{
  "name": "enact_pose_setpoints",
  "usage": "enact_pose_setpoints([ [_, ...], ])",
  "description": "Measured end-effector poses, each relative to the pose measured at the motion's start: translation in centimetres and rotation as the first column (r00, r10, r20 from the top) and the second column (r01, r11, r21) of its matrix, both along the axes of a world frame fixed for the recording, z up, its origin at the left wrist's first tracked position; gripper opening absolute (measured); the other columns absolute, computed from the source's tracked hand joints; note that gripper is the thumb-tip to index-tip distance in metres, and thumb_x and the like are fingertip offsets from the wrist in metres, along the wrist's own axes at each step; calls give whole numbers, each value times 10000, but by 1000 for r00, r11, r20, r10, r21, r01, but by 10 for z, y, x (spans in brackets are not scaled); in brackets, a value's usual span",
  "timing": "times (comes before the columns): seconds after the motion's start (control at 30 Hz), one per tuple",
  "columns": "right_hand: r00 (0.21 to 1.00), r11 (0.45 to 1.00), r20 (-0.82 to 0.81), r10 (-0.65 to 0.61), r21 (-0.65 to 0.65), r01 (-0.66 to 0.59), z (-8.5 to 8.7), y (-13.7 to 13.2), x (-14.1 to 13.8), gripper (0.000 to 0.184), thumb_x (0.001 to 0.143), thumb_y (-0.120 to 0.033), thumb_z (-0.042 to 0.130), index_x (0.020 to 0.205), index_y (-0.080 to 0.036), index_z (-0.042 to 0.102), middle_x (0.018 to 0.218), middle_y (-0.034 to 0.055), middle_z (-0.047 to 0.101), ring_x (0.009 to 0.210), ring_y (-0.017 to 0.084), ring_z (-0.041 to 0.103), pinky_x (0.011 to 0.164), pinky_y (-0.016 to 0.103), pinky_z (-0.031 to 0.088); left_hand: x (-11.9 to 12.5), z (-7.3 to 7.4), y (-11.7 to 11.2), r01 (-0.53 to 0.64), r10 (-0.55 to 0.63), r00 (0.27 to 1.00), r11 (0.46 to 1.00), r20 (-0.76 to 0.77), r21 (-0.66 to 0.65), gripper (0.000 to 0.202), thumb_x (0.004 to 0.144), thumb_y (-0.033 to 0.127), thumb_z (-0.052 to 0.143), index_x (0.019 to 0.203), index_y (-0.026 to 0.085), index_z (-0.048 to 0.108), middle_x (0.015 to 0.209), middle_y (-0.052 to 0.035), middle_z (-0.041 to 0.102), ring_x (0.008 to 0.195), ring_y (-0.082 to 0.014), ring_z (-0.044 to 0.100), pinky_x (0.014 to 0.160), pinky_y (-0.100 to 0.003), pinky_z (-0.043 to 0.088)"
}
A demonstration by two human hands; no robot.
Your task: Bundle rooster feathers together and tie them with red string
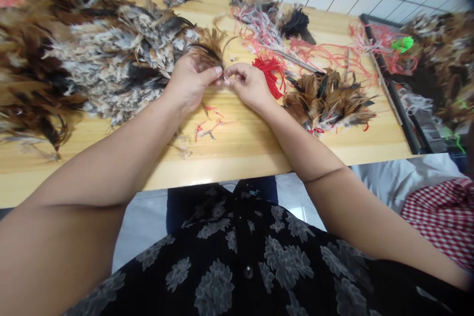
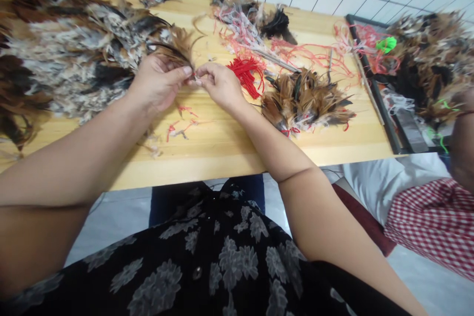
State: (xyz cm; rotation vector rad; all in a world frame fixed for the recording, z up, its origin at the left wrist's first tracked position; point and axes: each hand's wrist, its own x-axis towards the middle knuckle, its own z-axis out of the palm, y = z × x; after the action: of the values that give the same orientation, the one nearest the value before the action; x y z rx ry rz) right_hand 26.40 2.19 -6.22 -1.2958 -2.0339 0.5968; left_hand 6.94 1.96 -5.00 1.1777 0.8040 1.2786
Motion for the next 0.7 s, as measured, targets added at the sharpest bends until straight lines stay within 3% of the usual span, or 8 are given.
enact_pose_setpoints([
  [0.13,1000,999,-14,24,-28,-24,4,-4,-2,188,1103,-337,745,1138,-177,836,1091,49,821,1060,210,735,1071,387,600,-2,-7,6,-21,22,1000,999,-10,43,681,507,690,1265,751,283,776,768,-2,706,731,-202,551,733,-404,528],
  [0.27,995,996,-79,60,-61,-64,0,-1,-1,320,1119,-498,781,1097,-181,818,960,25,772,933,183,668,929,338,570,-3,-11,8,-32,31,999,999,28,42,692,495,624,1288,807,277,778,790,-5,691,742,-206,575,734,-399,526],
  [0.4,989,992,-121,87,-82,-98,-3,2,1,404,1114,-577,799,1084,-174,795,978,24,773,929,171,653,898,318,548,-7,-11,6,37,-40,997,999,60,37,713,533,601,1304,823,260,749,770,5,661,721,-195,597,714,-375,562],
  [0.53,995,997,-74,59,-40,-62,1,-1,-1,286,1155,-450,724,1087,-179,786,1061,44,811,1039,199,706,1016,348,575,-9,-7,1,103,-100,993,994,64,-44,447,798,295,1195,895,230,764,820,5,699,754,-178,656,703,-302,582],
  [0.6,999,999,-19,37,-9,-37,5,-5,-4,207,1152,-351,686,1075,-184,782,1129,59,830,1136,224,732,1107,378,582,-8,-5,-2,106,-102,993,992,57,-70,369,851,169,1107,874,214,741,823,10,694,736,-159,655,680,-269,565],
  [0.7,997,1000,74,1,2,-1,12,-11,-8,164,1132,-262,656,1059,-195,787,1210,82,841,1223,256,751,1158,411,587,-5,-4,-3,92,-92,996,993,5,-80,360,856,120,1046,845,226,702,812,19,683,720,-160,646,667,-272,542],
])
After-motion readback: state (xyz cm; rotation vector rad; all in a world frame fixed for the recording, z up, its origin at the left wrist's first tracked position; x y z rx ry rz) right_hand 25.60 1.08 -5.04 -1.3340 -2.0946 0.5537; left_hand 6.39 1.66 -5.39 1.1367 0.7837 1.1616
